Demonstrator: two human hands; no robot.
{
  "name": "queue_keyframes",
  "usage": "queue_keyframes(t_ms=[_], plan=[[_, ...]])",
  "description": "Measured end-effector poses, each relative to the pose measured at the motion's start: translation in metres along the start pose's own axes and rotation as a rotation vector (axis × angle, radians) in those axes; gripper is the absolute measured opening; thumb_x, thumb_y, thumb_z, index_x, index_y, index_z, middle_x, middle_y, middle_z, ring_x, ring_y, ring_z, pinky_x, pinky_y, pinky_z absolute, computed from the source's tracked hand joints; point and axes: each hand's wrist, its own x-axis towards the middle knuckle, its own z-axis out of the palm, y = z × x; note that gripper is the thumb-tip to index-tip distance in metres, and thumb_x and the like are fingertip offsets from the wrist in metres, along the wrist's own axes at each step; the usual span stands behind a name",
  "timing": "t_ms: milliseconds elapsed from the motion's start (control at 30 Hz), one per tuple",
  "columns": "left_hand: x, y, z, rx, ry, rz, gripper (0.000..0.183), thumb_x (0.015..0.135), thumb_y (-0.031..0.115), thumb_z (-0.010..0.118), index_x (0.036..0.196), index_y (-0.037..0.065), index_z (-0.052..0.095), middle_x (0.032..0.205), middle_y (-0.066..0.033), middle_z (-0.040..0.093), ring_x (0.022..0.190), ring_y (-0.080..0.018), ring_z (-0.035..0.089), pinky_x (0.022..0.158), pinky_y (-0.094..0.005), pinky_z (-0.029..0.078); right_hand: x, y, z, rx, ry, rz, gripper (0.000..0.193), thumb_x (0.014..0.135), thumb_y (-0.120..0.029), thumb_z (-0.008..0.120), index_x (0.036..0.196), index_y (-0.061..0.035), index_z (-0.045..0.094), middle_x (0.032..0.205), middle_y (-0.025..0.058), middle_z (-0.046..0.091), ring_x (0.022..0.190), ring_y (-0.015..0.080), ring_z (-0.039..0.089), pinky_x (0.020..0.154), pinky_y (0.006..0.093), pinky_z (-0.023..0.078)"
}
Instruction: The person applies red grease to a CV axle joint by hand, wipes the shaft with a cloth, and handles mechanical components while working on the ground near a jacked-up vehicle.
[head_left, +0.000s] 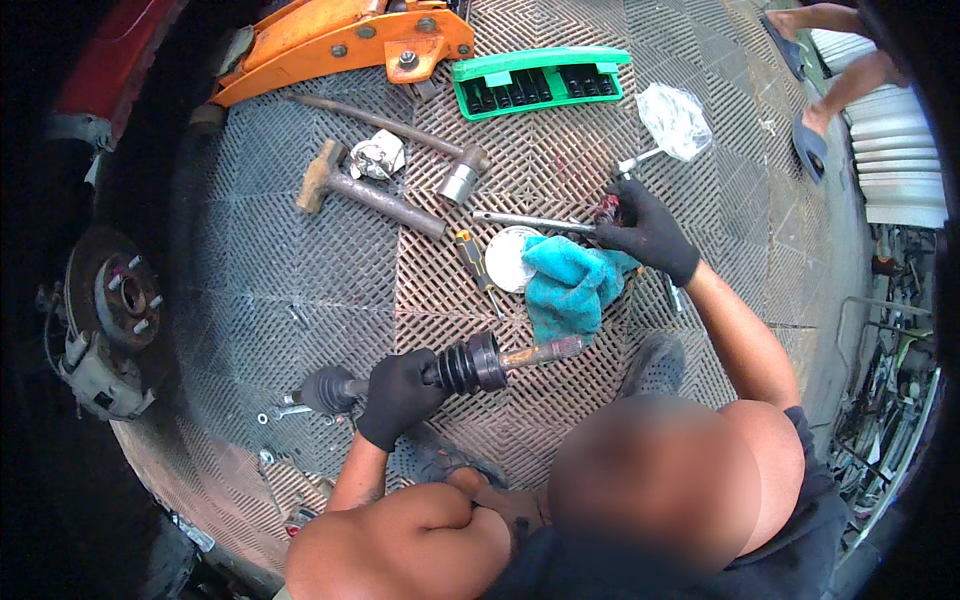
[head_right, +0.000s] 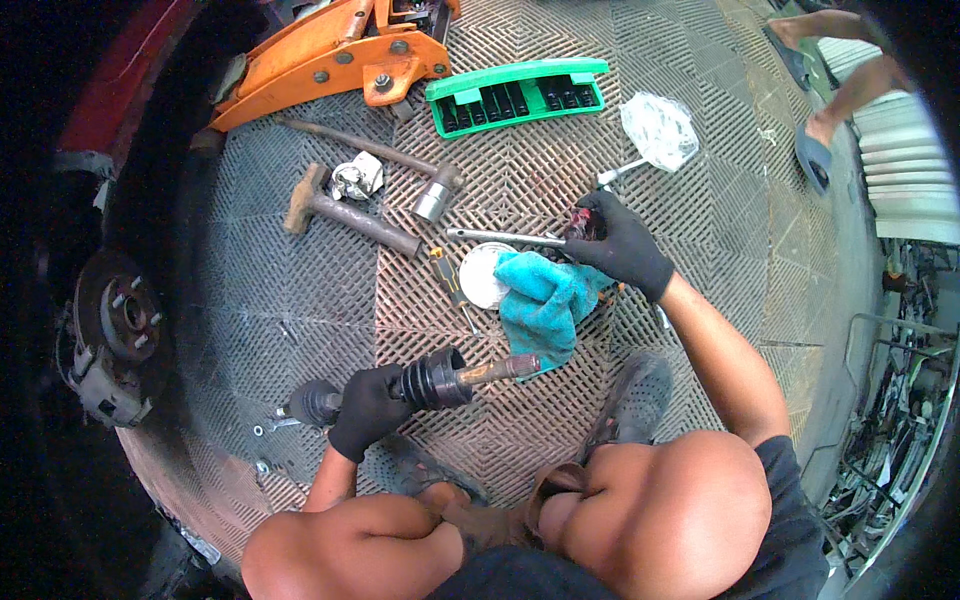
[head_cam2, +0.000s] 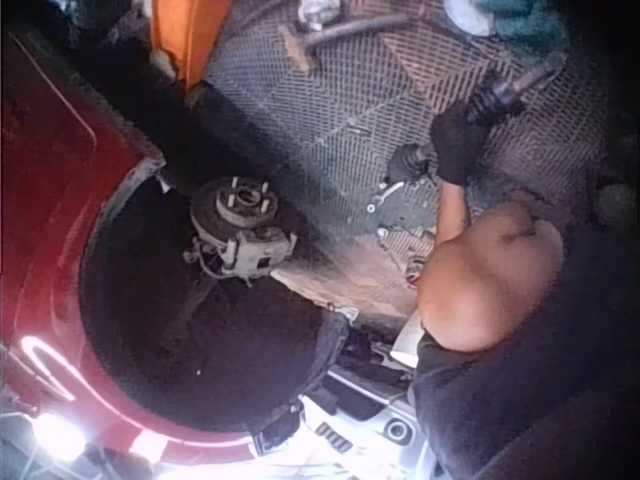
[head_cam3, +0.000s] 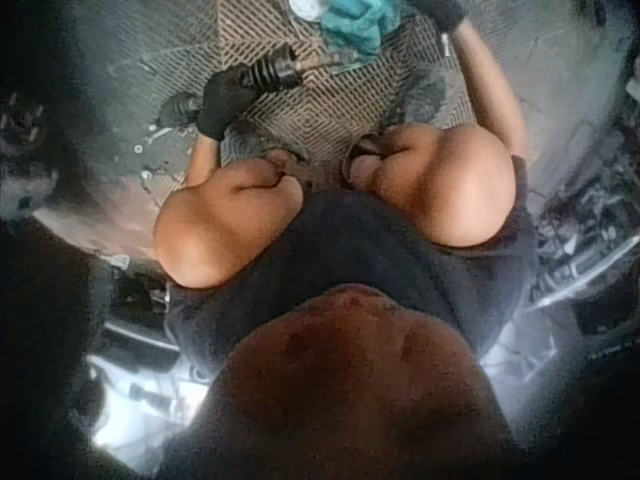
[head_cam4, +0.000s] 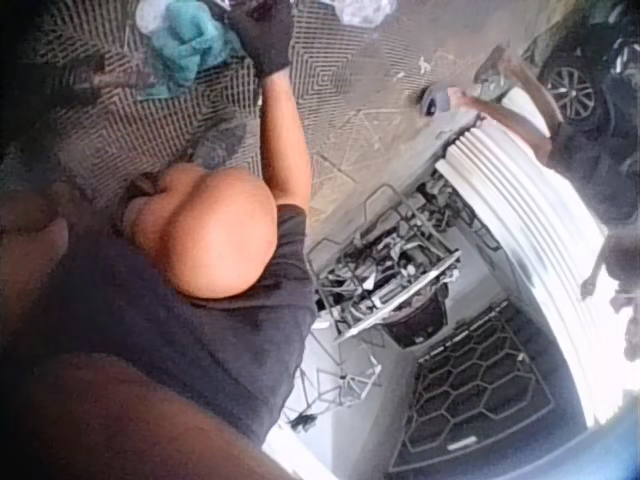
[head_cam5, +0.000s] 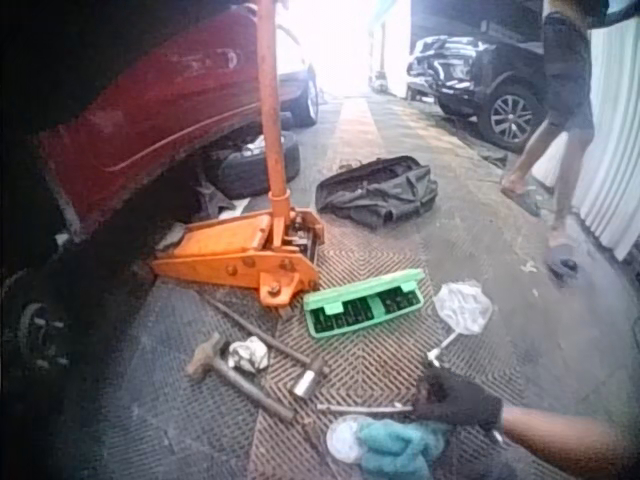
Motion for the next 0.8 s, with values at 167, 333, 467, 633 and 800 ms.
queue_keyframes(t_ms=[167, 333, 467, 633, 800], plan=[[-0.004, -0.003, 0.005, -0.008, -0.034, -0.008, 0.024, 0.069, 0.028, 0.081, 0.081, 0.010, 0.071, 0.071, -0.0154, 0.068, 0.068, -0.0385, 0.069, 0.065, -0.0465, 0.054, 0.016, 0.020, 0.032, -0.236, 0.156, -0.099, 0.081, 0.074, -0.031, 0.089, 0.138, 0.0027, 0.052, 0.115, 0.0217, 0.067, 0.107, 0.0351, 0.066, 0.095, 0.0439, 0.053], [-0.004, -0.002, 0.012, 0.088, -0.107, 0.001, 0.026, 0.069, 0.031, 0.082, 0.083, 0.011, 0.072, 0.072, -0.0150, 0.069, 0.070, -0.0375, 0.070, 0.067, -0.0477, 0.055, 0.014, 0.032, 0.032, -0.284, 0.153, -0.200, 0.097, 0.072, -0.032, 0.090, 0.148, 0.0042, 0.043, 0.135, 0.0258, 0.058, 0.127, 0.0409, 0.056, 0.110, 0.0472, 0.045], [-0.004, -0.004, 0.013, 0.129, -0.171, -0.004, 0.027, 0.072, 0.033, 0.081, 0.086, 0.012, 0.073, 0.074, -0.0146, 0.070, 0.072, -0.0364, 0.070, 0.068, -0.0479, 0.055, 0.011, 0.031, 0.009, -0.048, 0.106, -0.026, 0.088, 0.077, -0.033, 0.088, 0.147, 0.0010, 0.048, 0.140, 0.0249, 0.057, 0.132, 0.0399, 0.054, 0.112, 0.0471, 0.044], [-0.001, -0.012, 0.024, 0.032, -0.235, 0.017, 0.032, 0.075, 0.035, 0.081, 0.094, 0.010, 0.072, 0.081, -0.0152, 0.071, 0.078, -0.0358, 0.071, 0.072, -0.0476, 0.055, -0.013, -0.014, -0.016, 0.080, -0.093, -0.008, 0.077, 0.082, -0.035, 0.085, 0.144, -0.0019, 0.054, 0.137, 0.0226, 0.060, 0.130, 0.0380, 0.057, 0.109, 0.0475, 0.047], [-0.010, -0.028, 0.046, 0.046, -0.317, 0.072, 0.037, 0.081, 0.038, 0.078, 0.101, 0.008, 0.070, 0.092, -0.0175, 0.071, 0.085, -0.0372, 0.069, 0.077, -0.0484, 0.053, -0.040, -0.048, 0.002, -0.343, -0.239, -0.539, 0.051, 0.086, -0.023, 0.078, 0.132, -0.0063, 0.063, 0.134, 0.0173, 0.064, 0.117, 0.0378, 0.064, 0.100, 0.0466, 0.052]])
